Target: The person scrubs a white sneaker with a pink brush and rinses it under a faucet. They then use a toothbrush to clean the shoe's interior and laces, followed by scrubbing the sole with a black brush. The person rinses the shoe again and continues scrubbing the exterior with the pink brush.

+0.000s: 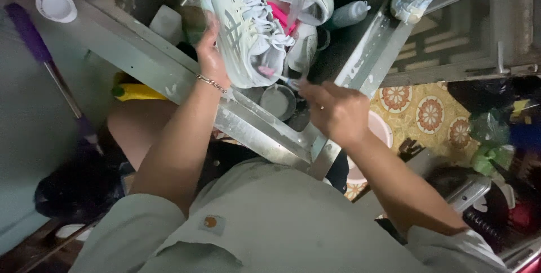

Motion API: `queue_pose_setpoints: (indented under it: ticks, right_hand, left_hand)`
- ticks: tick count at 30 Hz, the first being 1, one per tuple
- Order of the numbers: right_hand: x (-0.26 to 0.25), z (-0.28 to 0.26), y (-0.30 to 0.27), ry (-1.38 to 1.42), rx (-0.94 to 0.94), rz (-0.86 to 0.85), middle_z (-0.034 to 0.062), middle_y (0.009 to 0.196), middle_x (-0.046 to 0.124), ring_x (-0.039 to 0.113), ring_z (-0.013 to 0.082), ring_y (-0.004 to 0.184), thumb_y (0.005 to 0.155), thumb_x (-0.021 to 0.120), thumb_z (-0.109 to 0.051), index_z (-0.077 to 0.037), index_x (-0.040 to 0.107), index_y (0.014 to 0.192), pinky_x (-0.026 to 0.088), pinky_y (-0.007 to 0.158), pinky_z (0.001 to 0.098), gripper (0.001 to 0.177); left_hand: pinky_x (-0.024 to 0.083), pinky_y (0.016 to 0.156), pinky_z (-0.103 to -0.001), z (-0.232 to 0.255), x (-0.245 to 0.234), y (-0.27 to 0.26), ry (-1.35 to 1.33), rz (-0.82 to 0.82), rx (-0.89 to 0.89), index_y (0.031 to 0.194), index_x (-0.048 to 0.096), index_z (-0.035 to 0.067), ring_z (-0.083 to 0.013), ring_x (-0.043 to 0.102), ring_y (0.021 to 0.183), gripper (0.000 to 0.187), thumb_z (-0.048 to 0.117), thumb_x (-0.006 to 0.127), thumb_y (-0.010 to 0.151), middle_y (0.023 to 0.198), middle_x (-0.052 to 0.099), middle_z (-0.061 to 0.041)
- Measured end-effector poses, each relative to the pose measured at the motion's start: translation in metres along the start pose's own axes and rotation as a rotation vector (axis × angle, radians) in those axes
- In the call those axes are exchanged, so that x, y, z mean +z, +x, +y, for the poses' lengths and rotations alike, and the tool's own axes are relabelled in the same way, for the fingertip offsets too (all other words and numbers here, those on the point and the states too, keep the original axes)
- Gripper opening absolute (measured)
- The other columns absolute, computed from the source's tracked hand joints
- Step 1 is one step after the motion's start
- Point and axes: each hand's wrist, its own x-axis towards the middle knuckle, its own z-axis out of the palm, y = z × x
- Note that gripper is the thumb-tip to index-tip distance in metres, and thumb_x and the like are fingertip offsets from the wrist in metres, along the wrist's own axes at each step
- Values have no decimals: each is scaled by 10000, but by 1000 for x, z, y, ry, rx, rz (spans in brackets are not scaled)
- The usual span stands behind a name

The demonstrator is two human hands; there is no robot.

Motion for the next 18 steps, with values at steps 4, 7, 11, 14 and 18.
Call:
queue_pose_setpoints:
  ticks: [4,7,11,14,18]
  right_hand:
    - [-18,15,20,-22,-3,118,4,774,809,612,108,531,1265,952,-146,-167,947,1148,395,421,320,119]
    - [-12,7,24,143,88,186,81,893,789,632,227,658,1253,966,-71,-92,940,1400,430,565,380,151]
    - [15,-12,24,261,125,214,116,1009,849,772,257,767,1231,889,-28,-57,905,1313,532,629,388,87]
    - [22,-5,21,212,122,194,69,917,806,696,201,665,1253,848,-52,-78,907,1237,484,524,368,67]
    - [-11,3,36,296,60,335,183,968,827,642,231,672,1202,918,82,91,850,1232,507,616,372,74]
  left_hand:
    - [455,1484,-615,11,34,-12,93,155,-74,1860,558,92,-436,558,1784,1017,572,806,999,1917,603,-188]
    - [570,1396,-607,21,52,-22,48,173,-82,1873,557,123,-451,676,1667,963,504,761,1012,1811,704,-192]
    - [571,1402,-630,18,43,-22,103,207,-42,1811,638,96,-461,678,1671,945,476,837,969,1798,719,-202]
    - [544,1406,-655,13,30,-16,144,166,-54,1841,598,141,-464,639,1702,963,517,804,979,1856,670,-189]
    - [399,1496,-634,8,9,-6,199,204,24,1871,535,160,-409,463,1832,861,435,747,1083,2007,471,-138]
